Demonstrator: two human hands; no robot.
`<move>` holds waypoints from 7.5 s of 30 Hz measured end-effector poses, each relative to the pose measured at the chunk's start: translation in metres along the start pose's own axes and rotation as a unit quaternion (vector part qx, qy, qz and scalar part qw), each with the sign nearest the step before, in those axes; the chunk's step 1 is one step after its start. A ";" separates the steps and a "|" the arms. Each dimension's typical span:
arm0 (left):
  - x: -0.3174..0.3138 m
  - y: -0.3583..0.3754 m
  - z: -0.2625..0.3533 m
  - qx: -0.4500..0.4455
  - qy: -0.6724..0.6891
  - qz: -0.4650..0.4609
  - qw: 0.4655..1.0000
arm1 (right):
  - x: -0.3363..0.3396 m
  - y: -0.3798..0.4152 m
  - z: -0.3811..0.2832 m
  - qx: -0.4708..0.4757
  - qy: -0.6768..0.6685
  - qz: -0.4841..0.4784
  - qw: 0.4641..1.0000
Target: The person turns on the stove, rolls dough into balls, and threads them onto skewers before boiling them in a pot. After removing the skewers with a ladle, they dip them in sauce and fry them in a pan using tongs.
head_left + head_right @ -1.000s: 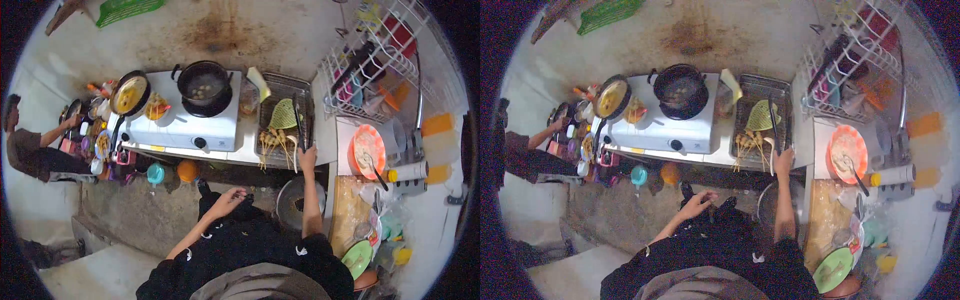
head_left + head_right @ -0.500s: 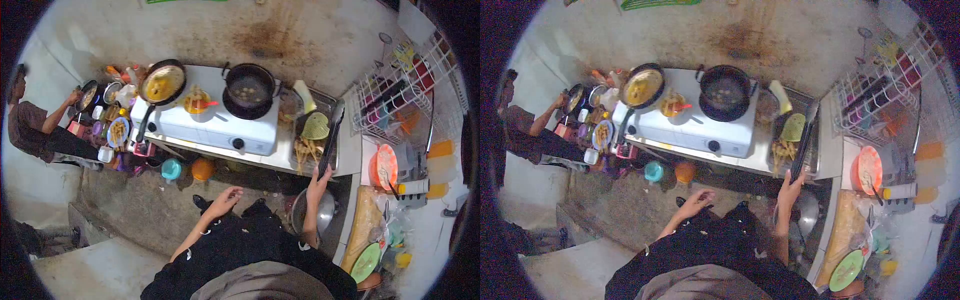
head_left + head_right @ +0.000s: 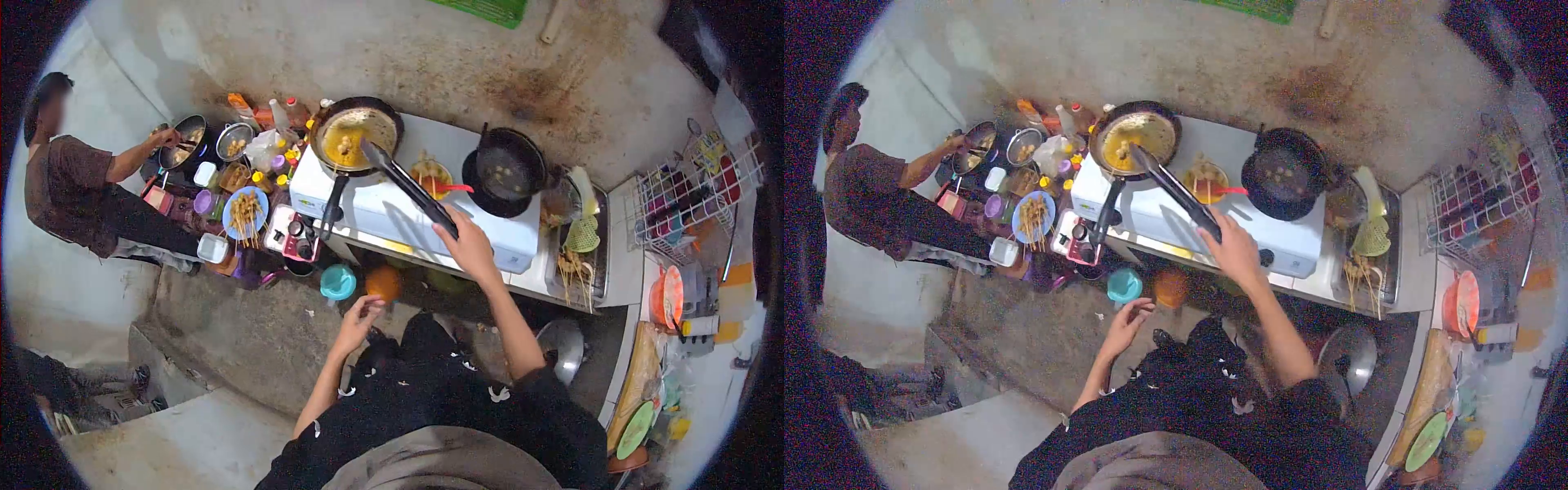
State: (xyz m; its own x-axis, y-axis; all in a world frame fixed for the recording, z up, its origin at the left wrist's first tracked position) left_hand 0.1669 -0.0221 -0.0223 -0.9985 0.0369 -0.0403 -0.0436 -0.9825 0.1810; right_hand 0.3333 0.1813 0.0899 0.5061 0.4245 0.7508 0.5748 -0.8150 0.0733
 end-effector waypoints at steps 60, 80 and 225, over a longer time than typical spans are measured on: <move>0.210 -0.186 -0.058 0.126 -0.388 0.097 0.908 | -0.062 -0.127 -0.039 -0.246 -0.141 -0.043 0.958; 0.214 -0.182 -0.053 0.129 -0.378 0.043 0.916 | -0.071 -0.139 -0.043 -0.219 -0.087 -0.031 0.971; 0.183 -0.081 -0.003 0.062 0.017 -0.080 0.995 | -0.067 -0.156 -0.011 -0.180 -0.072 -0.049 0.980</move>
State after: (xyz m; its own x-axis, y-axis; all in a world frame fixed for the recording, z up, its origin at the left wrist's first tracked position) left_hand -0.0117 0.0638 -0.0469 -0.9770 0.1823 -0.1109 -0.2073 -0.9346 0.2891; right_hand 0.2023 0.2756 0.0357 0.5604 0.5377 0.6300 0.3749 -0.8429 0.3859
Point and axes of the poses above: each hand's wrist, its own y-axis away from the middle knuckle, its own x-axis out of the back of the hand, z = x × y, the point moved 2 cm from there along -y, towards the middle knuckle, and after that the axes turned 12 degrees about -z, right-handed, at the moved point
